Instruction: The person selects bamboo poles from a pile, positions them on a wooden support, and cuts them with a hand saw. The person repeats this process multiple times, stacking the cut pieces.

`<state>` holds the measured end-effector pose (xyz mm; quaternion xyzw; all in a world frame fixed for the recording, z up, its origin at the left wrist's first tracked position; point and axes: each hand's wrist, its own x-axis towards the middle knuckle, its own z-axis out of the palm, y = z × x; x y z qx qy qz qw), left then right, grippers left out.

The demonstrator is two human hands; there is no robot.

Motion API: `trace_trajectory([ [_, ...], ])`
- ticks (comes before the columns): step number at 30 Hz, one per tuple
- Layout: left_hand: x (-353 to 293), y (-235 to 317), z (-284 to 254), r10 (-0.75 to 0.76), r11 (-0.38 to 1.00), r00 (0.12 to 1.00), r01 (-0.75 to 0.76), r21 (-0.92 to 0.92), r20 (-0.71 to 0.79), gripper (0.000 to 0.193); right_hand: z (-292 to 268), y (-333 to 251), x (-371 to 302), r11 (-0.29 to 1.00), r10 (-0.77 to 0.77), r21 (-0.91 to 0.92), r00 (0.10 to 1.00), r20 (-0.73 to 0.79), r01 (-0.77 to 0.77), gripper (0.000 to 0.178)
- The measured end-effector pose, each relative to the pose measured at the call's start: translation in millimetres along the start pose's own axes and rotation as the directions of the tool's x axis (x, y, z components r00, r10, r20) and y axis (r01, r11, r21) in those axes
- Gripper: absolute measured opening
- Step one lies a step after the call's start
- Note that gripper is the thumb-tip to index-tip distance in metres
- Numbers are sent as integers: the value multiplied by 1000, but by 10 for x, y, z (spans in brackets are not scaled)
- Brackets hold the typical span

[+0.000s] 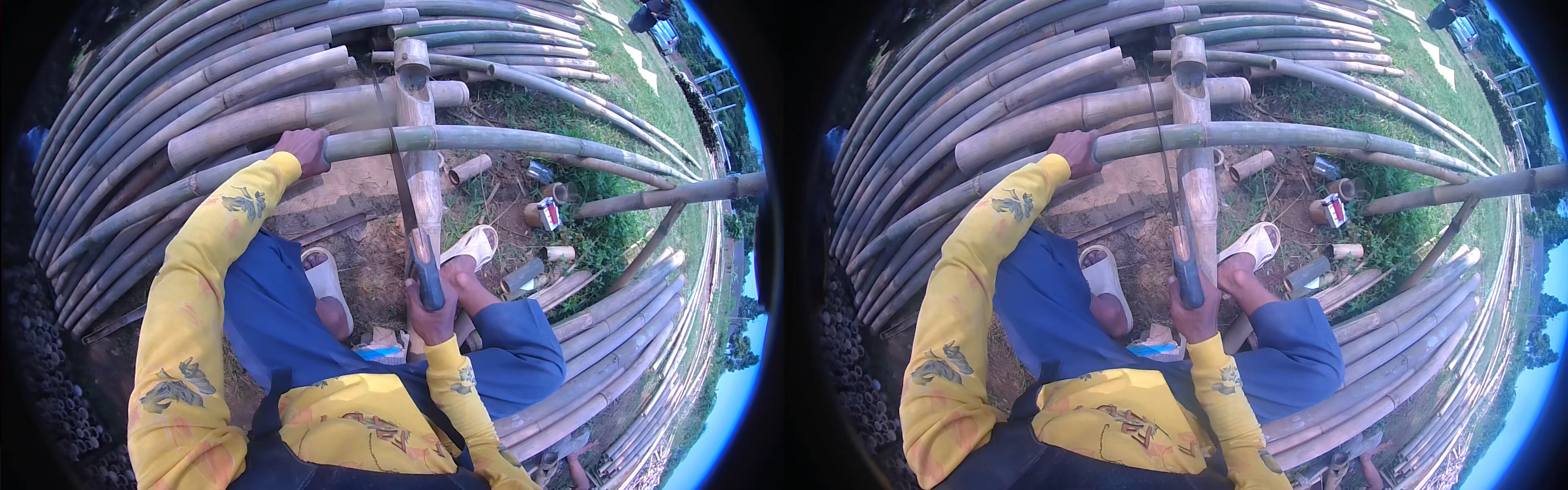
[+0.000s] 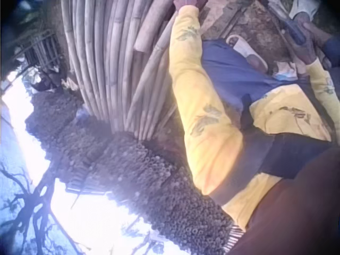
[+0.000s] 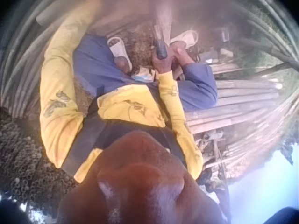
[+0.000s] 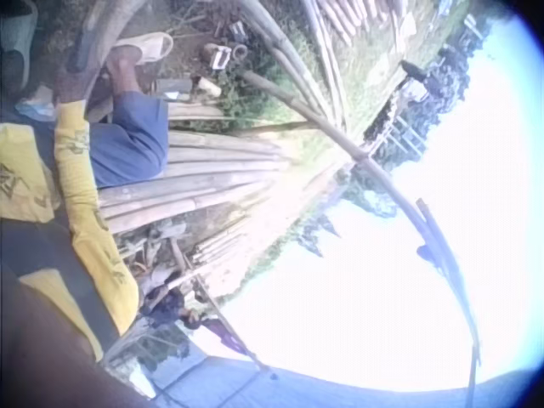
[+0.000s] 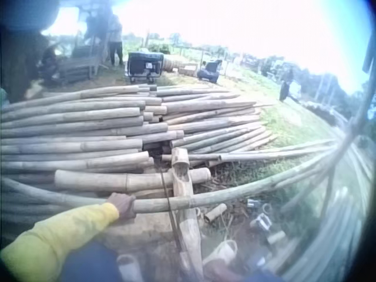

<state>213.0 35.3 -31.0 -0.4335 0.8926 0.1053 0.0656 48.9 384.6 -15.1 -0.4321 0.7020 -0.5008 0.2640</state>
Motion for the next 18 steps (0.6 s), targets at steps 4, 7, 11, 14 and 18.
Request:
trace_trajectory([
  [4, -39, -28, -39, -2, 1000, 1000, 2, -1, 9, 46, -325, -281, -764, 997, 69, -27, 997, -31, -70, 24],
  [7, 44, 19, -58, 53, 999, 998, -53, -6, -34, 47, -284, -369, -32, 1000, 20, -4, 999, -34, -20, 22],
  [11, 184, 276, 44, 60, 998, 997, -60, 5, -42, 49, -88, -102, 1231, 1000, -13, -6, 1000, 16, 13, 20],
  [14, 102, 103, -126, -7, 1000, 999, 7, 7, -50, 50, 109, 41, 996, 999, -44, 24, 998, 43, 43, 23],
  [18, 100, -25, -66, -32, 999, 998, 33, 16, -61, 50, -452, -71, -725, 999, 27, -34, 999, -39, -28, 27],
])
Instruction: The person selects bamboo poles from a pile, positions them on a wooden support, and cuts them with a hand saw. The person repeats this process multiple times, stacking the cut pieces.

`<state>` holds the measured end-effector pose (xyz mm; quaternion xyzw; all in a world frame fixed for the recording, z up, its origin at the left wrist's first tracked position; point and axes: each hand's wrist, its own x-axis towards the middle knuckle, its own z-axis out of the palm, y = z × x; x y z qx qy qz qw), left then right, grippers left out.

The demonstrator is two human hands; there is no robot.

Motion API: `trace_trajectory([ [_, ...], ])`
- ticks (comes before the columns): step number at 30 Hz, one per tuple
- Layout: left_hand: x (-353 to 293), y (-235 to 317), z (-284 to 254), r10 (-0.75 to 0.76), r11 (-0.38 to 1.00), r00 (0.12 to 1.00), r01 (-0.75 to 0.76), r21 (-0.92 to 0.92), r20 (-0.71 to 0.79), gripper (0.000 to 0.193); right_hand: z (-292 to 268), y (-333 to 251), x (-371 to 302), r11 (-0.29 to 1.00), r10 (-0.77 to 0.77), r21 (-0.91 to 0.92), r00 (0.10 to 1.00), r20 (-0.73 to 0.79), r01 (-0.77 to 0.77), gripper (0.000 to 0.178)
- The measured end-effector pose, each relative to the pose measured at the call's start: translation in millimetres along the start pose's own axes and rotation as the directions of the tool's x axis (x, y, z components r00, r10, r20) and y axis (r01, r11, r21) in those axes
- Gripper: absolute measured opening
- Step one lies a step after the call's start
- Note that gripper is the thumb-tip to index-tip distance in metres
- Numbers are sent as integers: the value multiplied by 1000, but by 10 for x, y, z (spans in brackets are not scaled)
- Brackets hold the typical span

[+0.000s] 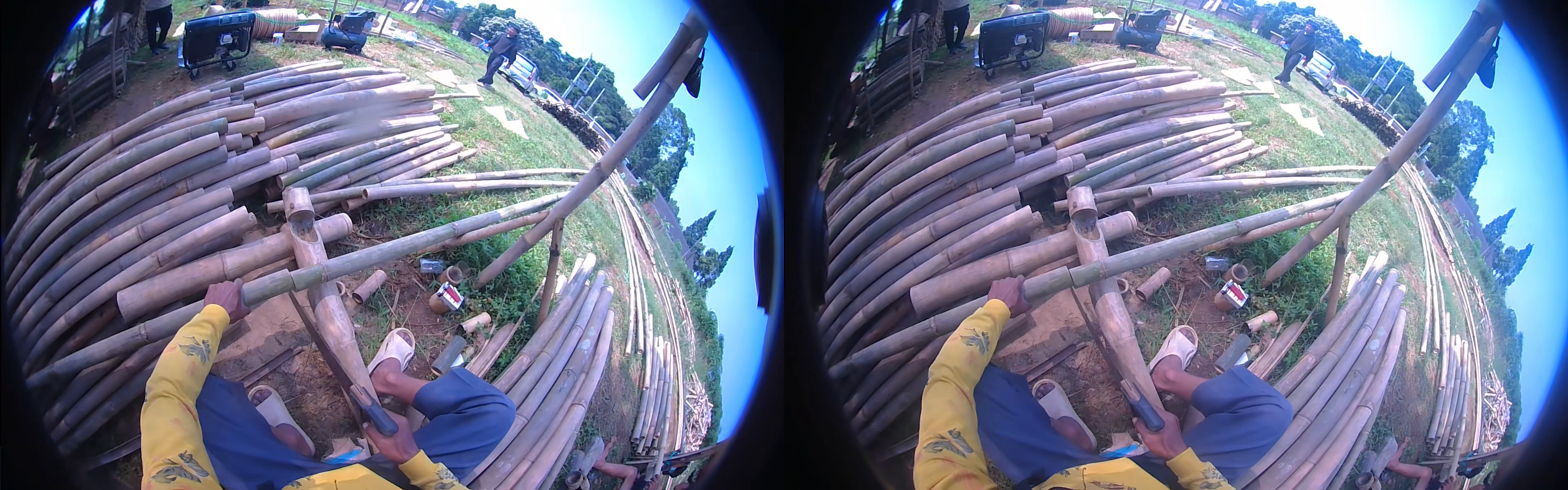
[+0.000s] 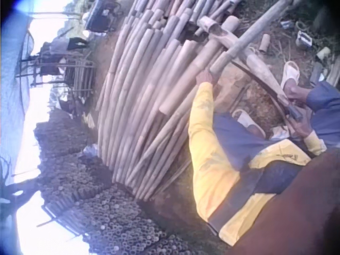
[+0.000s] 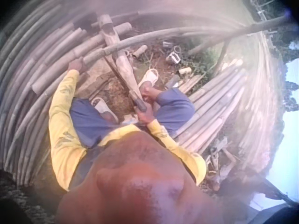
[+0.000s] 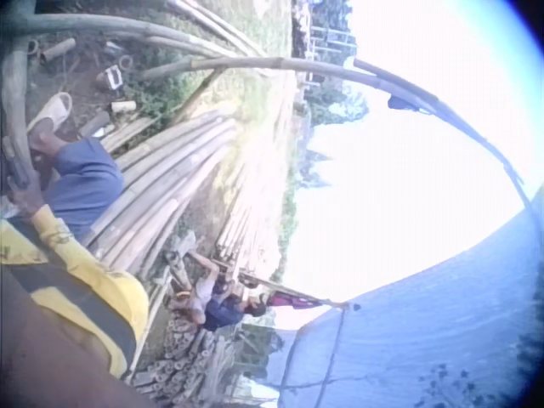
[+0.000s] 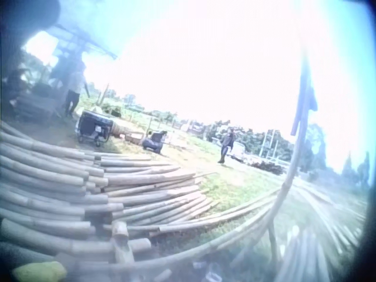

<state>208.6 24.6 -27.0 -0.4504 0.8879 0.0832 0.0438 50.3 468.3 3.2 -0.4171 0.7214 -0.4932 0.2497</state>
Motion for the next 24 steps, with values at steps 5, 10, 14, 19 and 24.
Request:
trace_trajectory([
  [5, -78, 102, -355, 13, 999, 999, -14, 39, 37, 51, -175, -137, -181, 999, 29, -22, 999, -45, -30, 27],
  [10, -112, -138, -429, -67, 998, 997, 66, -10, -37, 55, -571, -438, 142, 996, 77, 29, 994, 80, -79, 23],
  [14, -199, -378, -353, -77, 996, 997, 76, 54, 9, 59, -1139, -872, -69, 974, 194, 106, 977, 83, -203, 25],
  [19, -324, -488, -380, -73, 992, 954, 39, 124, 289, 63, -1867, -1432, -347, 972, -6, -228, 967, -256, -54, 20],
  [24, -407, -713, -258, -92, 995, 916, 69, 72, 390, 68, -2328, -1347, -601, 949, -95, -311, 896, -434, -50, 19],
])
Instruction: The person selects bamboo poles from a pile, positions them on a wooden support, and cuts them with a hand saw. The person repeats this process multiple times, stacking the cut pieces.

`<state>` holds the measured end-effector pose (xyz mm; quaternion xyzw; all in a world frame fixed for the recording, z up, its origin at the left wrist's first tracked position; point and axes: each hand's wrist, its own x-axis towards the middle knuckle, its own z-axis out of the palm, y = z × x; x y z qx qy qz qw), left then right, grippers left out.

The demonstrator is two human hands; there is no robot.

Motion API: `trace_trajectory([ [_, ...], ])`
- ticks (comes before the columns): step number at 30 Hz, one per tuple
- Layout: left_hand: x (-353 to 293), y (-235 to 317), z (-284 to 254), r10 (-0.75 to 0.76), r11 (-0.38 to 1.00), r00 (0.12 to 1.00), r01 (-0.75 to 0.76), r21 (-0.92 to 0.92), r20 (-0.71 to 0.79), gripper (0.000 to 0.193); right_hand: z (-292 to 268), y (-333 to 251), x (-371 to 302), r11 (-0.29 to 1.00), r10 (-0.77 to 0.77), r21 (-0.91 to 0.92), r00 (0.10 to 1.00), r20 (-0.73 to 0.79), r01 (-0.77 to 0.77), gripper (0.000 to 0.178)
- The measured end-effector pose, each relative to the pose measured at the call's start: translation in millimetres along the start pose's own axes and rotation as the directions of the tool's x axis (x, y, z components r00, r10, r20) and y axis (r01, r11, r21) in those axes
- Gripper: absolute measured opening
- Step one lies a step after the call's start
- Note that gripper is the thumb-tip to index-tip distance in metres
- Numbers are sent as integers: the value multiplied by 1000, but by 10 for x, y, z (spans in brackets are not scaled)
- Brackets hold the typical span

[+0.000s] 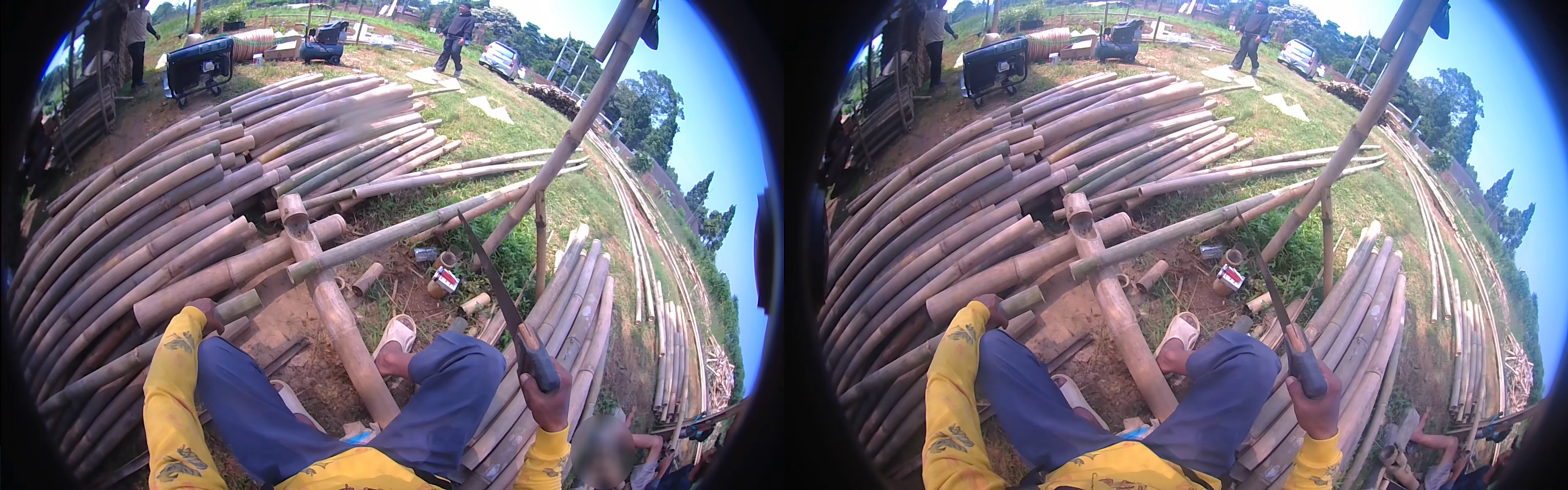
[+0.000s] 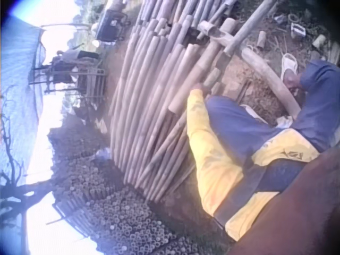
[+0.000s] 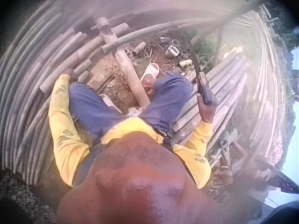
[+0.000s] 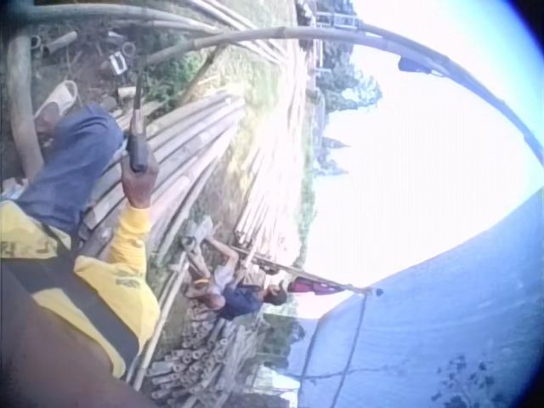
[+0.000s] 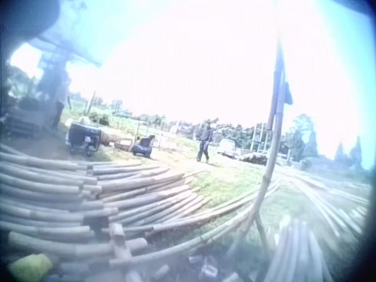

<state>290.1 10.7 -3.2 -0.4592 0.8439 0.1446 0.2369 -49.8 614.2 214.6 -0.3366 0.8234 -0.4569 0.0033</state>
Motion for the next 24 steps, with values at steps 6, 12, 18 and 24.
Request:
trace_trajectory([
  [6, 566, -517, 744, 20, 1000, 1000, -20, 3, -18, 53, 363, 766, -354, 953, 290, 56, 952, 101, -297, 28],
  [12, 1025, -877, 1407, 54, 999, 998, -54, 5, 17, 40, 1000, 1509, -1178, 956, 76, -292, 987, 139, -33, 42],
  [18, 1040, -566, 1582, 50, 999, 999, -50, 0, 14, 36, 1470, 2066, -1805, 891, 295, -427, 911, 287, -154, 56],
  [24, 970, -623, 1811, 19, 1000, 999, -20, -20, -33, 34, 1822, 2079, -1639, 881, 377, -426, 852, 364, -208, 42],
])
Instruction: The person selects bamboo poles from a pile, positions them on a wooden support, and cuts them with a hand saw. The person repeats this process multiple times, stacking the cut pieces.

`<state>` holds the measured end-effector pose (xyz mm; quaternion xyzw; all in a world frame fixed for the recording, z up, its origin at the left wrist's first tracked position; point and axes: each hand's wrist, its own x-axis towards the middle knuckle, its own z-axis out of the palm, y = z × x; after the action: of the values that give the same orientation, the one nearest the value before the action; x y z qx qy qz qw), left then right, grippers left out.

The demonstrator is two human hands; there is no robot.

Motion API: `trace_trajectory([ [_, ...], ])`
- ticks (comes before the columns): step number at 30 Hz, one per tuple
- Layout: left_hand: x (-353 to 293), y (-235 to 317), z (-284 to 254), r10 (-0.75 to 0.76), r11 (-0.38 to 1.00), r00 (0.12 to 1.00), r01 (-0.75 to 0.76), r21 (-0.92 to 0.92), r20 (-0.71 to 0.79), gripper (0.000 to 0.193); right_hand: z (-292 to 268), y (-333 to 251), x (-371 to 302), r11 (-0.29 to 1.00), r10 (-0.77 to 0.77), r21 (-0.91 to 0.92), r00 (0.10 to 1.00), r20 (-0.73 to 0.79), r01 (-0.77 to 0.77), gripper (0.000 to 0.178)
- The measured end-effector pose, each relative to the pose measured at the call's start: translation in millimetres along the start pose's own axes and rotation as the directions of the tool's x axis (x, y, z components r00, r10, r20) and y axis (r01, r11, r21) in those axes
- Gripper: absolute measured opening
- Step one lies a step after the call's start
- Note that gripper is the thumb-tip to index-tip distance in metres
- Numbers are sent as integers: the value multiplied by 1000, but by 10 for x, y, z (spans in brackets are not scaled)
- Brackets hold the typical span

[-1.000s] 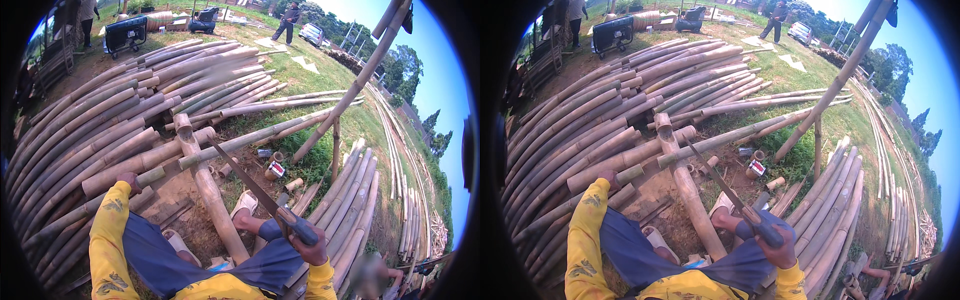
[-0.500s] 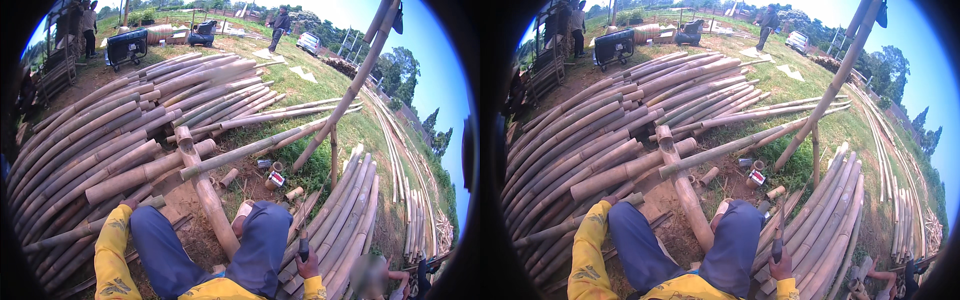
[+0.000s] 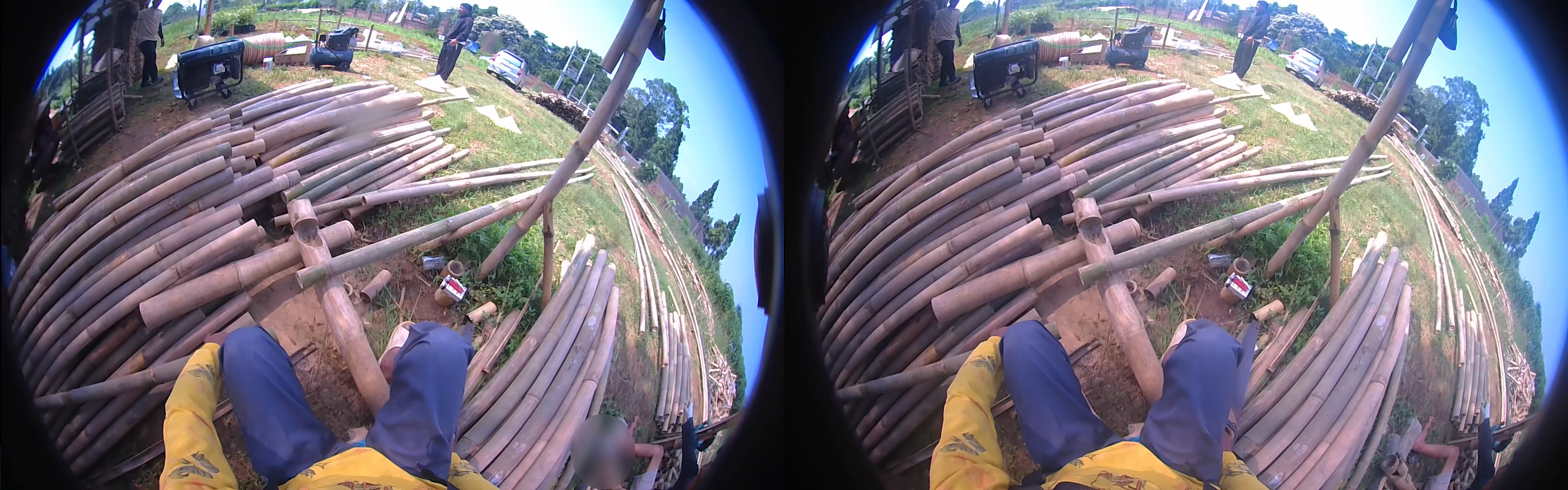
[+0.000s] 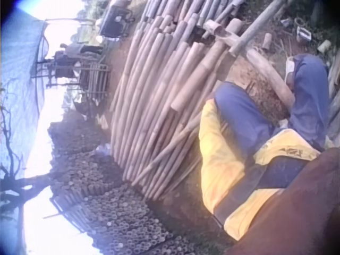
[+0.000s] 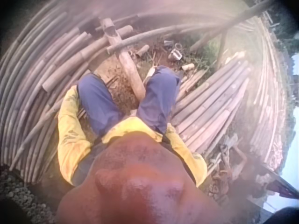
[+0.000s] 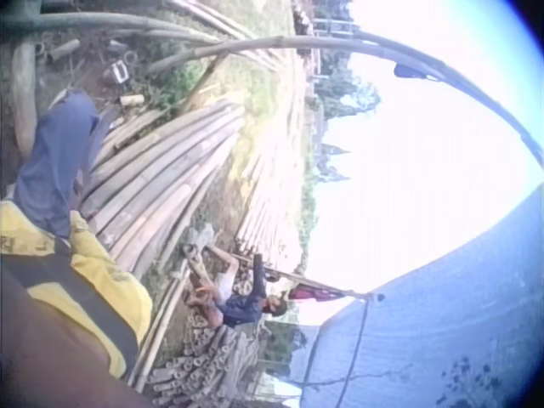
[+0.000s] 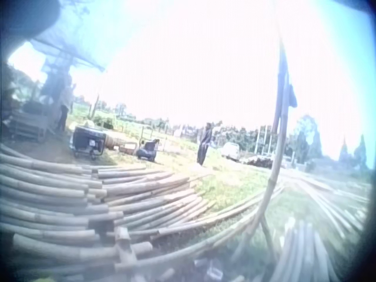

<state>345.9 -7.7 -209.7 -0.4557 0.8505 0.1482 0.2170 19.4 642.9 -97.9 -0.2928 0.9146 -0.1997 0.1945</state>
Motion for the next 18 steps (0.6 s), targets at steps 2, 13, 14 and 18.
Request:
trace_trajectory([
  [2, -13, 15, 78, -2, 1000, 1000, 1, -10, -26, 33, 25, -35, 66, 1000, 8, 3, 1000, 14, -8, 37],
  [13, -293, 37, -327, -13, 1000, 959, 10, -10, -283, 34, -1341, -185, 1569, 844, 114, 534, 953, -281, 56, 25],
  [14, -381, 53, -377, 1, 1000, 940, 6, 20, -342, 32, -1683, -574, 1669, 890, 58, 437, 916, -396, 132, 27],
  [18, -866, 627, -893, 122, 992, 835, -82, 98, -537, 20, -2257, -2119, 1899, 797, -376, 230, 757, -535, 559, 24],
])
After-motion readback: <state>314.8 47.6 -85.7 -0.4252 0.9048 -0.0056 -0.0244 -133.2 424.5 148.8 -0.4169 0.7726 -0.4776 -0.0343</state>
